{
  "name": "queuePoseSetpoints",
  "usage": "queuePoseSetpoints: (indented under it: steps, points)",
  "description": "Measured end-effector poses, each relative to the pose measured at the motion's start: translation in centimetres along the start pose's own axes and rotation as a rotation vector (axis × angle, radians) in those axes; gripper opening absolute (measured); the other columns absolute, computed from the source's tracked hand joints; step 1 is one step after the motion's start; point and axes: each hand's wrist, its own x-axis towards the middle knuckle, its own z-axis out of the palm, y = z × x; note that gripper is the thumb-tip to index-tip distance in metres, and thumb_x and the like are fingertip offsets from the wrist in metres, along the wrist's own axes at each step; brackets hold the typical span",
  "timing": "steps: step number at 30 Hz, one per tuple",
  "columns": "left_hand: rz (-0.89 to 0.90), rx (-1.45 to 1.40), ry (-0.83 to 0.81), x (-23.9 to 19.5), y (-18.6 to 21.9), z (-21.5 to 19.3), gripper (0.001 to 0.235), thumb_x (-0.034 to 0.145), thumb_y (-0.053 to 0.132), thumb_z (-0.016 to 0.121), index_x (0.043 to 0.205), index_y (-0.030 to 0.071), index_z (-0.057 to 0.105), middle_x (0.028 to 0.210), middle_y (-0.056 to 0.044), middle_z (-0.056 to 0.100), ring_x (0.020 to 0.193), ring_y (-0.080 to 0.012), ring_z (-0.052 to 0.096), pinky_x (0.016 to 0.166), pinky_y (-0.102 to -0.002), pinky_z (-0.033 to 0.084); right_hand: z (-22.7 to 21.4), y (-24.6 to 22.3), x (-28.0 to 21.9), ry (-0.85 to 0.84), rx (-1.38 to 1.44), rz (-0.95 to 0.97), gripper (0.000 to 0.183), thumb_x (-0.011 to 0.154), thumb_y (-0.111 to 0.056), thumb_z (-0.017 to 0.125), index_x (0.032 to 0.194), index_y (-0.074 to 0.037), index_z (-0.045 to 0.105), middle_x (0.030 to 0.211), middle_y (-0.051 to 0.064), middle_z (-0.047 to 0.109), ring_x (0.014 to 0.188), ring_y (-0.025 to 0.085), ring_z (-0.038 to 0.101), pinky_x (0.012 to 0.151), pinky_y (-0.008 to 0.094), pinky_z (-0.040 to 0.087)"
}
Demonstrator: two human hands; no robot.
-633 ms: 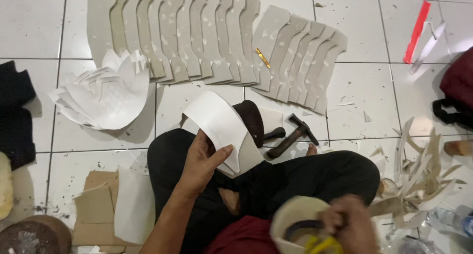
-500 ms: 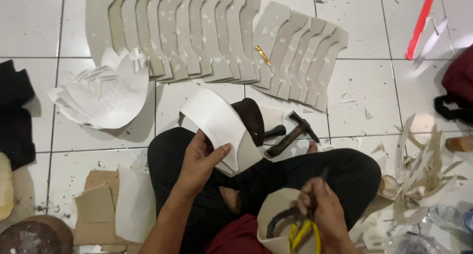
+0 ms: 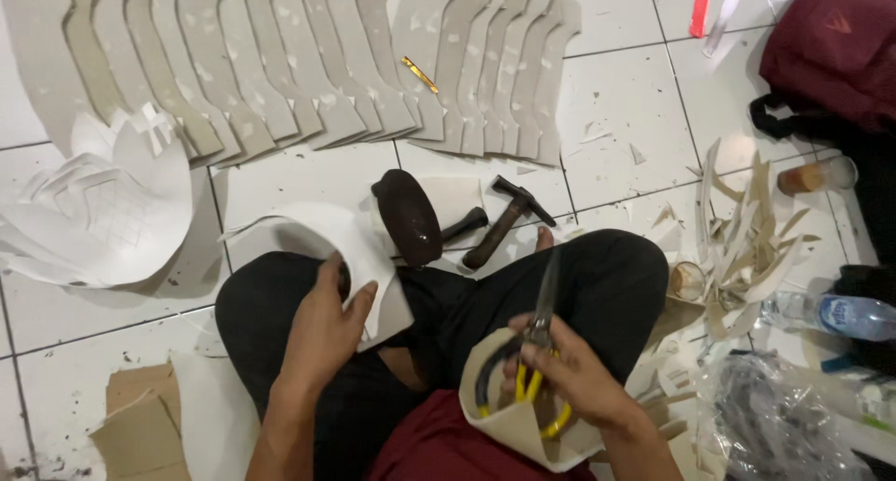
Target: The person sits on the floor and uses yellow scissors to trim a white shoe part. They then use a hammer to shape the part on a curved wooden block. The person also folds and presses a white piece of material with their hands.
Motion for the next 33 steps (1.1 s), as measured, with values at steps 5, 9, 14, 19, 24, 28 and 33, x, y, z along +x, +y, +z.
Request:
queuePoseSetpoints:
  steps: [5,9,14,19,24,28,33]
  points:
    - [0.562,0.46,0.527,-0.8,-1.1,2.0,0.049,0.087,0.023,0.059,0.125,-0.006,0.045,0.114,-0.026,0.051,0.108,-0.0396,0.046,0.095,-0.046,0.037,1.2,-2.8,1.1,0.149,-0.015,-0.128,0.031,0.089,-0.018,0.047,0.112,0.002,0.051,0.084,0.023,0.066,0.072,0.033,0.067,0.065,0.042,0.057]
    - [0.362,-0.071,-0.071,-1.5,1.8,4.7,0.034,0.084,0.024,0.054,0.115,0.011,0.058,0.113,-0.004,0.064,0.102,-0.0143,0.059,0.087,-0.028,0.046,1.7,-0.7,2.5,0.08,0.056,-0.034,0.029,0.088,-0.021,0.049,0.108,0.0,0.051,0.088,0.026,0.067,0.075,0.039,0.069,0.071,0.043,0.057]
    - [0.168,-0.257,-0.506,-1.0,2.3,9.0,0.019,0.09,0.026,0.055,0.076,0.014,0.054,0.068,0.006,0.049,0.067,-0.0034,0.046,0.059,-0.022,0.04,2.0,3.7,3.5,-0.086,-0.256,-0.167,0.037,0.09,-0.027,0.046,0.117,-0.002,0.052,0.11,0.008,0.058,0.103,0.014,0.055,0.087,0.03,0.046]
    - [0.199,-0.328,-0.347,-1.8,3.3,8.3,0.036,0.091,0.036,0.039,0.086,0.008,0.062,0.086,-0.007,0.072,0.085,-0.0146,0.069,0.076,-0.026,0.054,3.3,-0.3,-0.4,-0.19,-0.316,-0.036,0.056,0.073,-0.02,0.049,0.126,-0.005,0.038,0.113,0.004,0.055,0.103,0.011,0.051,0.086,0.025,0.044]
    - [0.224,-0.518,-0.133,-1.9,4.2,6.8,0.032,0.093,0.033,0.037,0.084,0.008,0.055,0.076,-0.006,0.068,0.071,-0.0144,0.067,0.064,-0.028,0.055,2.9,0.8,-2.3,-0.334,-0.911,0.34,0.059,0.072,-0.052,0.062,0.12,-0.019,0.052,0.115,-0.004,0.062,0.102,0.009,0.058,0.084,0.022,0.045]
    - [0.252,-0.675,0.012,-1.8,3.4,6.0,0.029,0.093,0.03,0.041,0.089,0.006,0.056,0.08,-0.009,0.068,0.071,-0.0163,0.066,0.062,-0.027,0.053,-4.5,6.7,-4.2,0.055,-1.097,0.063,0.035,0.079,-0.039,0.066,0.109,-0.021,0.066,0.116,0.0,0.065,0.107,0.014,0.062,0.095,0.026,0.043]
    - [0.267,-0.843,0.249,-0.6,1.6,2.0,0.024,0.095,0.024,0.042,0.088,0.005,0.053,0.076,-0.014,0.066,0.072,-0.0186,0.066,0.07,-0.029,0.055,-46.5,29.0,-13.4,-0.063,0.373,-0.402,0.034,0.095,-0.009,0.047,0.126,0.003,0.053,0.136,0.025,0.046,0.115,0.054,0.048,0.092,0.074,0.027]
